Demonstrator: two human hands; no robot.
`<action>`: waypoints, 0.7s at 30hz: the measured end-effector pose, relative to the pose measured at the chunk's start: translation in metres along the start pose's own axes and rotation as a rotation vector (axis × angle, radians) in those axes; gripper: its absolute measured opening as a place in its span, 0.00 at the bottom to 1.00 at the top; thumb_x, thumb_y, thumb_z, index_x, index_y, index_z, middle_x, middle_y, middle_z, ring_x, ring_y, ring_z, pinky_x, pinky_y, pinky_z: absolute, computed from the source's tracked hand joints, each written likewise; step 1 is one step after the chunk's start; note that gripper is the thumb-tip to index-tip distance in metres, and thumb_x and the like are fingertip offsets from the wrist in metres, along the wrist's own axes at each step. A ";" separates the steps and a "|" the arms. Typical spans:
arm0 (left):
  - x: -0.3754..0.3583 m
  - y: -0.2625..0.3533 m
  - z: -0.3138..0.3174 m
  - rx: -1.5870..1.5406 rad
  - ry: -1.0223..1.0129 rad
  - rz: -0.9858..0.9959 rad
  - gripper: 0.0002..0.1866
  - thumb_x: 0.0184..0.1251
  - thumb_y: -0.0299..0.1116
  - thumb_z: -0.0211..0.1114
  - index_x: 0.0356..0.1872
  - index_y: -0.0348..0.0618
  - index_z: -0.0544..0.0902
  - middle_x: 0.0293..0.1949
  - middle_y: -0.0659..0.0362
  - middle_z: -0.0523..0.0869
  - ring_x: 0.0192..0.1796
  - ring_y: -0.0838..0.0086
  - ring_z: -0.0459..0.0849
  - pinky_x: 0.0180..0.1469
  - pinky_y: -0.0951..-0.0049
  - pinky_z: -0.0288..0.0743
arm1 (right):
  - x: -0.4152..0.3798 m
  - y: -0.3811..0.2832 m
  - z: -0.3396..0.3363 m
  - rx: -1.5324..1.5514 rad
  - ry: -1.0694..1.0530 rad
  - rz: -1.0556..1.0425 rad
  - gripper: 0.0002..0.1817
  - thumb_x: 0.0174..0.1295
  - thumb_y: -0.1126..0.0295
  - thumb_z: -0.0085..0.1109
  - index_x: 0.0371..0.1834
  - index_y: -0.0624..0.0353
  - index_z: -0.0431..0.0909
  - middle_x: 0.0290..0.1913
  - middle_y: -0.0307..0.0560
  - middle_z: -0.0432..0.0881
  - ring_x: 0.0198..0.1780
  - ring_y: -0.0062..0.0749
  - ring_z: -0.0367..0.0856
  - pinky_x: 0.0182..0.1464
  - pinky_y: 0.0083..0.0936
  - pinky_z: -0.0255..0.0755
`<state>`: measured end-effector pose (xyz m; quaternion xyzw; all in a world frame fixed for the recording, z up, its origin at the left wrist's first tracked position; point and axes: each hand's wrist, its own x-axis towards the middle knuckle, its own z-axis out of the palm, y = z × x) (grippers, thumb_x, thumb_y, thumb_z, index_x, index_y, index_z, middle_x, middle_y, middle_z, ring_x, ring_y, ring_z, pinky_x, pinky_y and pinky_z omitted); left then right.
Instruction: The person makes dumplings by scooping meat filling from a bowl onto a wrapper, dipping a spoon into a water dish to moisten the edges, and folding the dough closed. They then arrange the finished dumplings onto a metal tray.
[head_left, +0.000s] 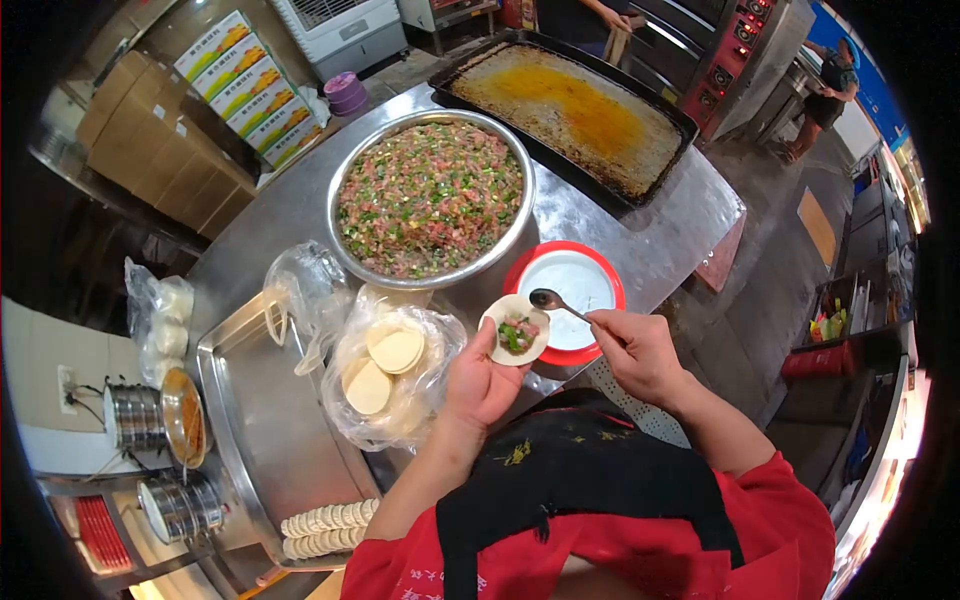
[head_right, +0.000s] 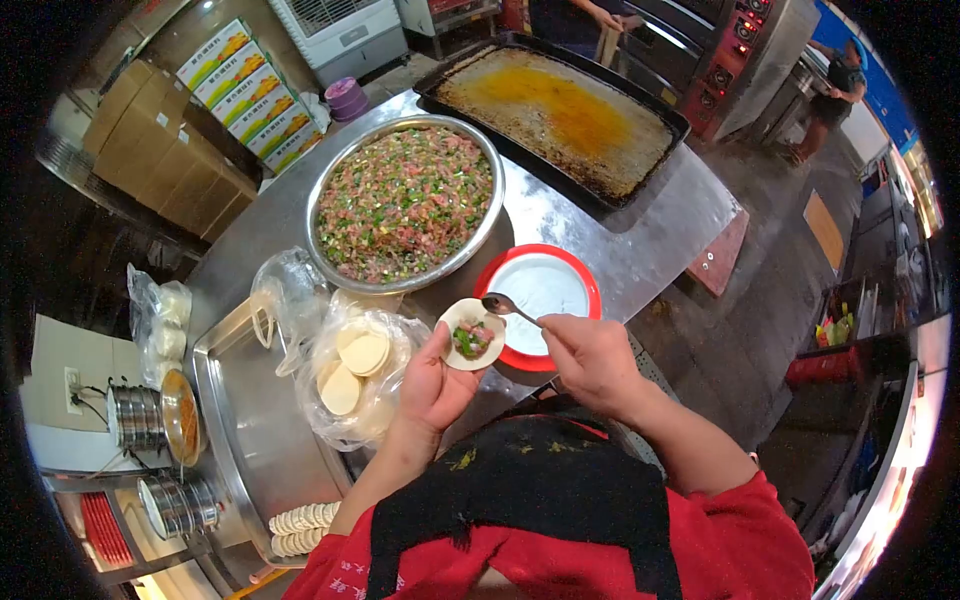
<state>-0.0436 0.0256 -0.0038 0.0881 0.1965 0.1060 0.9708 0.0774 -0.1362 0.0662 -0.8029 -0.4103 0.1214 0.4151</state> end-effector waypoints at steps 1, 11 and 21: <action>-0.002 0.000 0.000 0.013 -0.014 0.002 0.23 0.77 0.40 0.41 0.64 0.34 0.63 0.63 0.46 0.70 0.64 0.56 0.70 0.68 0.55 0.62 | 0.002 -0.005 -0.001 0.032 -0.024 -0.012 0.08 0.59 0.74 0.53 0.39 0.61 0.80 0.27 0.58 0.78 0.29 0.48 0.80 0.31 0.35 0.73; -0.013 0.008 0.006 0.094 -0.135 -0.123 0.39 0.72 0.62 0.29 0.62 0.34 0.66 0.58 0.46 0.75 0.60 0.57 0.76 0.63 0.57 0.68 | 0.026 -0.012 0.000 0.099 -0.203 -0.123 0.07 0.59 0.77 0.56 0.39 0.64 0.80 0.24 0.54 0.77 0.22 0.28 0.75 0.28 0.23 0.69; -0.015 0.010 -0.011 -0.051 -0.260 -0.295 0.47 0.66 0.69 0.28 0.61 0.30 0.67 0.55 0.44 0.77 0.56 0.54 0.78 0.59 0.58 0.73 | 0.038 -0.020 -0.009 -0.059 -0.448 -0.156 0.08 0.50 0.71 0.55 0.30 0.59 0.82 0.23 0.56 0.79 0.27 0.51 0.79 0.32 0.39 0.72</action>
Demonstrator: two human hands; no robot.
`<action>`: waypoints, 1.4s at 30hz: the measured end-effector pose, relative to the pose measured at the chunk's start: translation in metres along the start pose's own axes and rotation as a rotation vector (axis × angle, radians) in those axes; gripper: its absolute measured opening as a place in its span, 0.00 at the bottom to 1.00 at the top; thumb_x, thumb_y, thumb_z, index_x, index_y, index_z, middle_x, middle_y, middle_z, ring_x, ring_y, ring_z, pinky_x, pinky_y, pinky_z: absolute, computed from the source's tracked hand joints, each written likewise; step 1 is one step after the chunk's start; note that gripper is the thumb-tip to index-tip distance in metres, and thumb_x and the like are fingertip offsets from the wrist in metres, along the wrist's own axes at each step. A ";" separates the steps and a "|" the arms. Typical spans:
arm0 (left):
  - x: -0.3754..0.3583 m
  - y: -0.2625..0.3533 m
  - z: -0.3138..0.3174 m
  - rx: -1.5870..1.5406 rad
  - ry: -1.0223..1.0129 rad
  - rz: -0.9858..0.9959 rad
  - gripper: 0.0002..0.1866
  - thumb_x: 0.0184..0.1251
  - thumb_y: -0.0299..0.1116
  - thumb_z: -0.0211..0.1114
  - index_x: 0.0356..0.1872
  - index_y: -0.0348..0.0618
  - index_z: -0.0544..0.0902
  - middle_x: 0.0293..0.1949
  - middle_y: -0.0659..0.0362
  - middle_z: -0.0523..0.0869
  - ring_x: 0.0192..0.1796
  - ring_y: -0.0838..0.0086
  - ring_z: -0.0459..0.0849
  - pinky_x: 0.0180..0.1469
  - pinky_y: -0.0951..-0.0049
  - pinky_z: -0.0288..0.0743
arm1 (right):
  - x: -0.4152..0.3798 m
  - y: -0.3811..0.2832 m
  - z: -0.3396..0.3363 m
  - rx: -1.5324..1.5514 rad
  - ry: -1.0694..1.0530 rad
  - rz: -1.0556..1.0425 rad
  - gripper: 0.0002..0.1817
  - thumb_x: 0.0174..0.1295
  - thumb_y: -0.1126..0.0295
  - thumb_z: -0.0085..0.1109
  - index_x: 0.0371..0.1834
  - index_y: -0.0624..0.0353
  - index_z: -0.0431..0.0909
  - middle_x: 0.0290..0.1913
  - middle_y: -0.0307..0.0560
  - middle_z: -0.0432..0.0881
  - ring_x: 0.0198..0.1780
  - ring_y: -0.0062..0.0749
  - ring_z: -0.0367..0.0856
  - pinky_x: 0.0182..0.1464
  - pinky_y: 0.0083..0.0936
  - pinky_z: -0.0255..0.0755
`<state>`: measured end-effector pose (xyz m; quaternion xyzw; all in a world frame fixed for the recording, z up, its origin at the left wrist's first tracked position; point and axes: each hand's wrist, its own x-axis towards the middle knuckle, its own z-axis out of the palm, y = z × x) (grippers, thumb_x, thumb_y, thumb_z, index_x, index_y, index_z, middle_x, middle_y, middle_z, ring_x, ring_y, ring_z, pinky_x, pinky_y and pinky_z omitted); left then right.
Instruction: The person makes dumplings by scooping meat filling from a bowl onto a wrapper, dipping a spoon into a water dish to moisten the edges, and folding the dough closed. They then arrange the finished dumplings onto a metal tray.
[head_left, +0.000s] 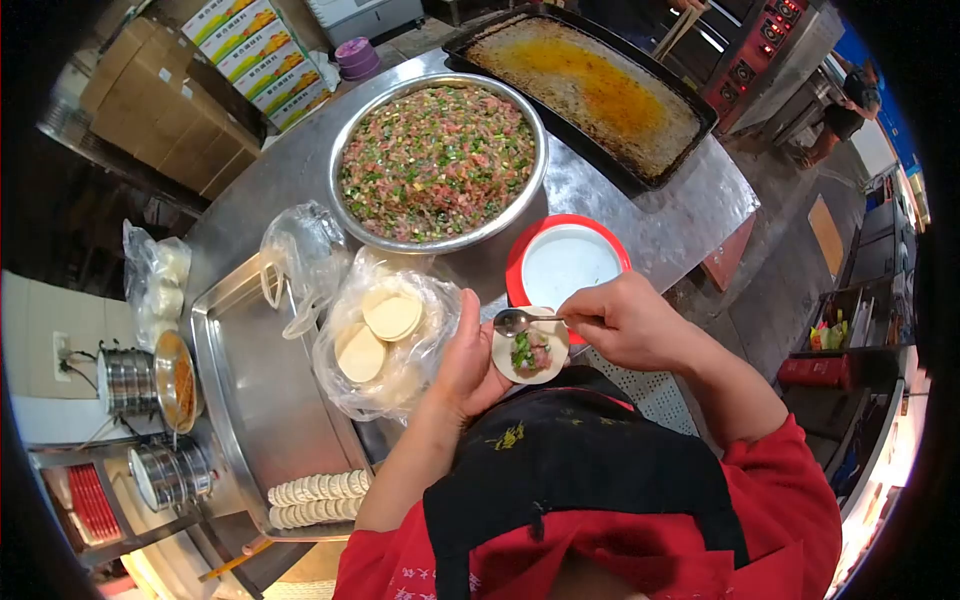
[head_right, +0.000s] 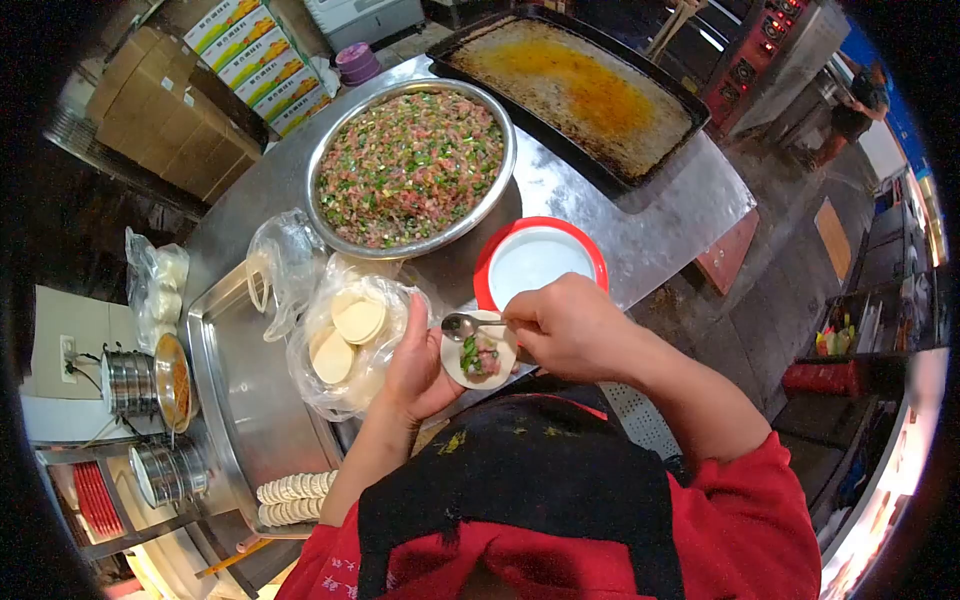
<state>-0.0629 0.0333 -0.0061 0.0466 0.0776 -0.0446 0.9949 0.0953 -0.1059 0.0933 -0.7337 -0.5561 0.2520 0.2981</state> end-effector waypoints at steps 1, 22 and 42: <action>0.000 0.000 -0.005 -0.018 -0.029 -0.035 0.48 0.65 0.70 0.27 0.61 0.30 0.67 0.54 0.43 0.77 0.55 0.53 0.79 0.59 0.57 0.73 | 0.000 0.002 -0.003 -0.001 0.001 0.000 0.08 0.50 0.71 0.55 0.30 0.59 0.82 0.23 0.56 0.79 0.27 0.51 0.79 0.32 0.39 0.72; -0.014 -0.003 0.027 0.010 0.133 0.408 0.40 0.71 0.63 0.35 0.63 0.31 0.64 0.61 0.45 0.71 0.64 0.57 0.70 0.69 0.58 0.60 | 0.015 0.003 0.021 0.136 0.167 -0.246 0.03 0.56 0.76 0.54 0.31 0.62 0.71 0.30 0.54 0.75 0.32 0.50 0.74 0.34 0.36 0.67; -0.069 0.007 0.031 0.608 0.447 0.446 0.23 0.67 0.33 0.55 0.62 0.38 0.67 0.53 0.53 0.79 0.56 0.63 0.78 0.54 0.62 0.77 | 0.042 -0.018 0.063 0.369 -0.073 -0.040 0.09 0.51 0.70 0.62 0.24 0.67 0.77 0.21 0.50 0.75 0.22 0.31 0.74 0.27 0.29 0.67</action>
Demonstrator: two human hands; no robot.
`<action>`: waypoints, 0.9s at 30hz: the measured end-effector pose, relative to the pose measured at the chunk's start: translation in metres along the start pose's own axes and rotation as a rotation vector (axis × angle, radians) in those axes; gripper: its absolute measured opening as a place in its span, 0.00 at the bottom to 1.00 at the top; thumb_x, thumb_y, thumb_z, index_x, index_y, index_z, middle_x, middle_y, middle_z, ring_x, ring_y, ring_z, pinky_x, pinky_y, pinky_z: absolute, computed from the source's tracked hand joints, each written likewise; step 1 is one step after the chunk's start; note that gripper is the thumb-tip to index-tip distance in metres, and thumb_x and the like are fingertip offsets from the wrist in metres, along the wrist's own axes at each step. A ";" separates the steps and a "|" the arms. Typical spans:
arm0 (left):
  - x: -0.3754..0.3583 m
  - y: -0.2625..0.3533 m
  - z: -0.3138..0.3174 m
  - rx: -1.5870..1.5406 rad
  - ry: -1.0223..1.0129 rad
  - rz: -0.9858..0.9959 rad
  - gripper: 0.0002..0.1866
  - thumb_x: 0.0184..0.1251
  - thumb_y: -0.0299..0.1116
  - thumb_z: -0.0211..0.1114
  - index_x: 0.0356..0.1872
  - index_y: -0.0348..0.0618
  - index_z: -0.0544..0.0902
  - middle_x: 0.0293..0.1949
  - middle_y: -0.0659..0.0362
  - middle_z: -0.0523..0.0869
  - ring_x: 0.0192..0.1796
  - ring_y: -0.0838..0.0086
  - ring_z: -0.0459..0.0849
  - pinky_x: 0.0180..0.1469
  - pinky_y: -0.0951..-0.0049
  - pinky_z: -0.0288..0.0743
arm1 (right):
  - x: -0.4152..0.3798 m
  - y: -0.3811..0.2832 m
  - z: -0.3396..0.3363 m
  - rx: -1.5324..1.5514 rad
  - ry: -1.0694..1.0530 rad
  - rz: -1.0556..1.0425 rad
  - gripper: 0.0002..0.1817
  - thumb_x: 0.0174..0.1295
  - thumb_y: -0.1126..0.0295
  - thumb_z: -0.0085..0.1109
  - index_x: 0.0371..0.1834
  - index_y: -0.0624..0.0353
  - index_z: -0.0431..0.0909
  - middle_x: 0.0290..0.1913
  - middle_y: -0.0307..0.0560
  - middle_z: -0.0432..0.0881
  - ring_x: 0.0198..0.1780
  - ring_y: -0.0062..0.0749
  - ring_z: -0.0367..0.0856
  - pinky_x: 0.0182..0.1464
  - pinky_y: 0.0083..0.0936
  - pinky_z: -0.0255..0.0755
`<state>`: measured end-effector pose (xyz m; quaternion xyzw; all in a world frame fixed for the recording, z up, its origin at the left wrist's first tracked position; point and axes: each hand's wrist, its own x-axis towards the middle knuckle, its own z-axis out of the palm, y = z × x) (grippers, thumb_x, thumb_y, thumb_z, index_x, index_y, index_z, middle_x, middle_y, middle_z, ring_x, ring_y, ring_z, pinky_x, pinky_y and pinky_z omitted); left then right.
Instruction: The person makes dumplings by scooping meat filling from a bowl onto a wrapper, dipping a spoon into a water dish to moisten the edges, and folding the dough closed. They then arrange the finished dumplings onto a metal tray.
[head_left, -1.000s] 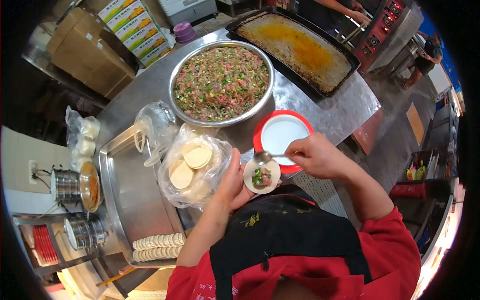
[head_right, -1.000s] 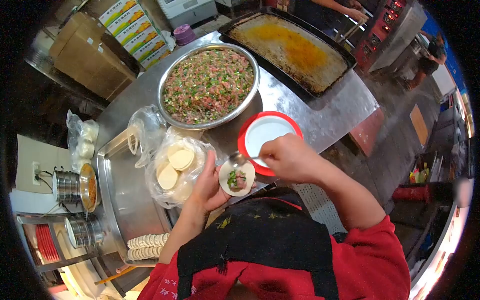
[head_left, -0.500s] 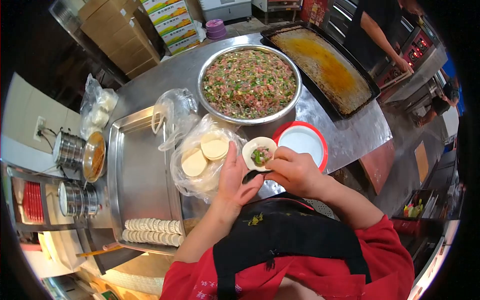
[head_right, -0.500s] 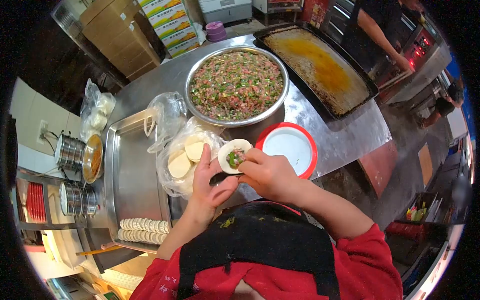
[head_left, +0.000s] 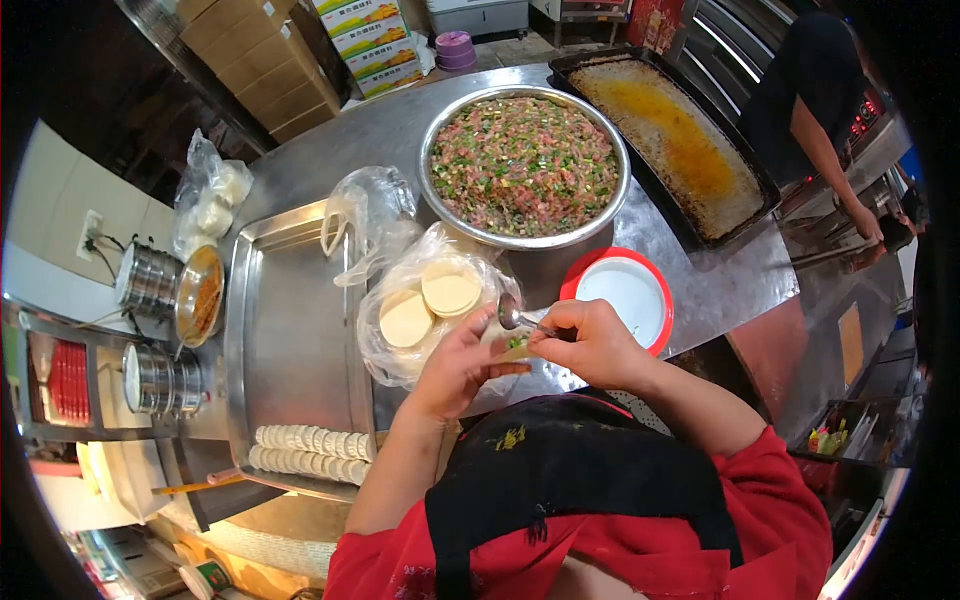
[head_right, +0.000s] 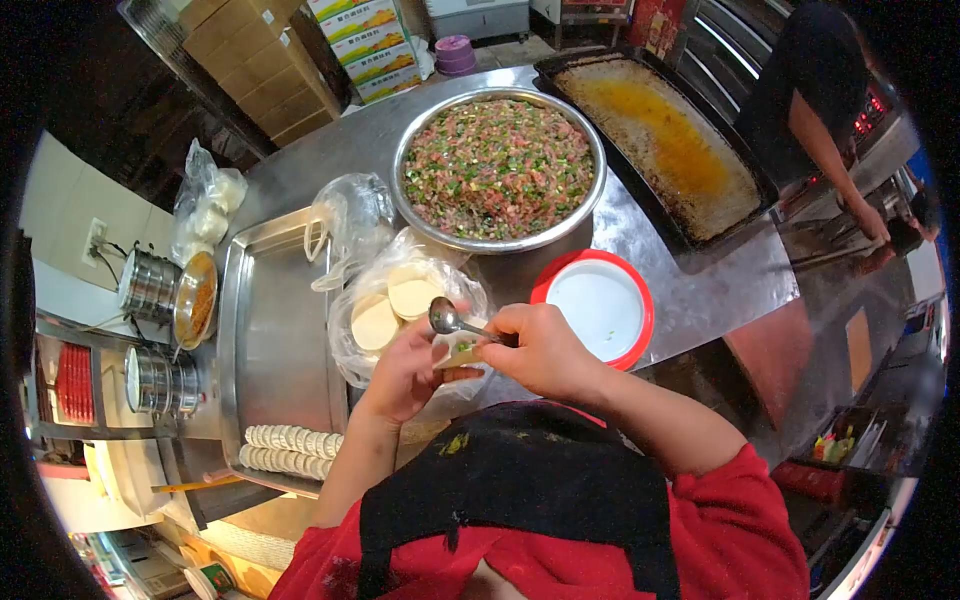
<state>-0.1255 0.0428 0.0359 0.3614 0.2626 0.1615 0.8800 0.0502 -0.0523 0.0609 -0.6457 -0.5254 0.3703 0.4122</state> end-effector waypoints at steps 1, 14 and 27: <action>-0.004 0.000 -0.001 0.148 -0.123 0.017 0.25 0.64 0.28 0.59 0.63 0.38 0.67 0.54 0.54 0.79 0.57 0.64 0.78 0.54 0.62 0.77 | 0.002 -0.003 -0.002 0.034 -0.044 0.122 0.11 0.51 0.70 0.63 0.23 0.68 0.77 0.19 0.51 0.75 0.22 0.26 0.73 0.26 0.28 0.66; 0.003 -0.006 0.015 0.526 0.174 0.170 0.15 0.62 0.26 0.64 0.51 0.38 0.81 0.39 0.59 0.85 0.36 0.83 0.81 0.36 0.84 0.73 | 0.028 0.013 -0.049 -0.005 -0.088 0.102 0.10 0.55 0.69 0.62 0.32 0.67 0.82 0.19 0.47 0.78 0.22 0.20 0.74 0.26 0.24 0.68; 0.016 -0.005 0.018 0.498 0.247 0.242 0.13 0.60 0.24 0.67 0.46 0.37 0.83 0.42 0.59 0.85 0.38 0.81 0.80 0.39 0.82 0.73 | 0.034 0.034 -0.036 0.227 -0.234 0.167 0.20 0.46 0.62 0.74 0.26 0.70 0.78 0.21 0.44 0.78 0.26 0.19 0.71 0.30 0.23 0.67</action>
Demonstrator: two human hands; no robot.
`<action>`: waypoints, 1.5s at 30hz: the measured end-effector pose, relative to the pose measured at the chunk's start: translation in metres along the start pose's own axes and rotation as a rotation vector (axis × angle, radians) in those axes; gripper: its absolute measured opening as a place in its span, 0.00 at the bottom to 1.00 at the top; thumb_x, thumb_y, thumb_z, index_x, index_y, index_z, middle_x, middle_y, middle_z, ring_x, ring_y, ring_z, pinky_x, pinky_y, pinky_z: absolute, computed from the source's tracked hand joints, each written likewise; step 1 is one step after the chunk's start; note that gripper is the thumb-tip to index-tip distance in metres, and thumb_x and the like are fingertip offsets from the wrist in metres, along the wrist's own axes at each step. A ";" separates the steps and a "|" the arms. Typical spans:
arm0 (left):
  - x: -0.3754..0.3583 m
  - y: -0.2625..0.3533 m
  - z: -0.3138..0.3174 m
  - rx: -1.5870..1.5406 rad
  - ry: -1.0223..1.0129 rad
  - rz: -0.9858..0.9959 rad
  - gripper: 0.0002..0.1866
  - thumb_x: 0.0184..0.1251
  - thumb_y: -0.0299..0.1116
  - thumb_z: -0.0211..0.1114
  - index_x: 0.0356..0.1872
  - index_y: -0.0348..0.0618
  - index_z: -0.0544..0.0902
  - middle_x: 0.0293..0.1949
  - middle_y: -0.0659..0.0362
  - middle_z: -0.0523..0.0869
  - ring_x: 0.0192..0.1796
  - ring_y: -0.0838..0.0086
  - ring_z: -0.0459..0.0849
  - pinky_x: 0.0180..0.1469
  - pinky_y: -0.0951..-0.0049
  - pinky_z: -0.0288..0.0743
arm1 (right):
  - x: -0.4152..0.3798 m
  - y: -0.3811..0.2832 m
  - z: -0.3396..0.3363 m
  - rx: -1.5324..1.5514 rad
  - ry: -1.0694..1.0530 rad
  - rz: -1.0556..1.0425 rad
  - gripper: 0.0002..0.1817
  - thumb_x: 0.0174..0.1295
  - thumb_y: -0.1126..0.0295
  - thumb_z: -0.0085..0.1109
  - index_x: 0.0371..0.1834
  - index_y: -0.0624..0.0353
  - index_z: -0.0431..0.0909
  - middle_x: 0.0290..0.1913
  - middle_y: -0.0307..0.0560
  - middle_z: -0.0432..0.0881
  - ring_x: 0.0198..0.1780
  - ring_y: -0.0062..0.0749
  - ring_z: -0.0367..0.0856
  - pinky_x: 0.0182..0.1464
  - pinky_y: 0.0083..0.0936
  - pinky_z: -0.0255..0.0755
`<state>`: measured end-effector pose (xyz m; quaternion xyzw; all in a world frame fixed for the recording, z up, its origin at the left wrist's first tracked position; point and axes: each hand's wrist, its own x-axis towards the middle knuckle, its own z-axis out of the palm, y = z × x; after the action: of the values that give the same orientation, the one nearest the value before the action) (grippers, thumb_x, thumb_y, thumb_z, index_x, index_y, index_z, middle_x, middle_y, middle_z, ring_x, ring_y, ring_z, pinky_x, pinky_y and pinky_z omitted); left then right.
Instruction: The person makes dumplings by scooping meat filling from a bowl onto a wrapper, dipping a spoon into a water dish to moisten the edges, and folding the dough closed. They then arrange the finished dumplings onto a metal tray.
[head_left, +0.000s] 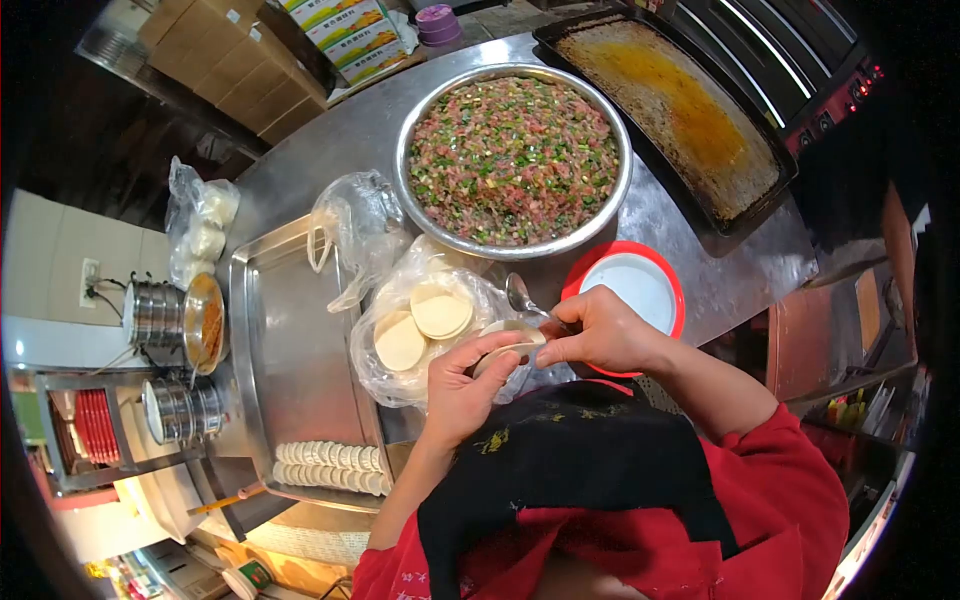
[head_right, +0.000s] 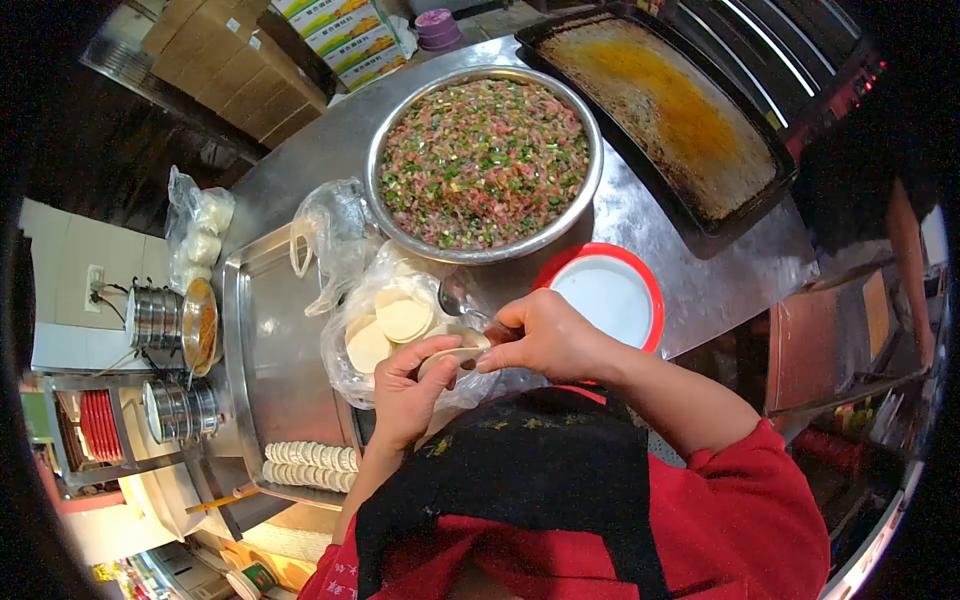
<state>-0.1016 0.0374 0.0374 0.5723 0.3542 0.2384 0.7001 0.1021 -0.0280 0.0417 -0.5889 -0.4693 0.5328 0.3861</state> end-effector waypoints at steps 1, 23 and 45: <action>0.001 -0.001 0.001 0.000 0.003 0.001 0.13 0.60 0.24 0.67 0.46 0.37 0.83 0.42 0.59 0.85 0.38 0.81 0.80 0.39 0.82 0.73 | -0.001 -0.006 -0.001 -0.045 -0.002 0.010 0.19 0.47 0.62 0.73 0.27 0.70 0.79 0.21 0.46 0.78 0.26 0.20 0.71 0.30 0.24 0.67; -0.005 -0.004 0.012 0.267 0.022 0.271 0.10 0.60 0.23 0.65 0.43 0.37 0.84 0.44 0.53 0.85 0.45 0.71 0.84 0.48 0.75 0.75 | -0.010 -0.007 0.019 -0.191 0.223 -0.216 0.12 0.48 0.71 0.69 0.32 0.67 0.80 0.27 0.54 0.80 0.28 0.41 0.78 0.32 0.29 0.70; -0.006 0.004 0.010 0.385 0.171 0.366 0.11 0.53 0.23 0.71 0.39 0.41 0.86 0.40 0.53 0.85 0.42 0.69 0.84 0.46 0.75 0.76 | -0.012 -0.013 0.015 -0.390 0.243 -0.431 0.12 0.49 0.71 0.69 0.29 0.66 0.77 0.25 0.52 0.76 0.27 0.43 0.76 0.30 0.30 0.69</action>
<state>-0.0973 0.0277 0.0438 0.7271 0.3414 0.3364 0.4915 0.0856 -0.0368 0.0553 -0.5983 -0.6270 0.2646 0.4230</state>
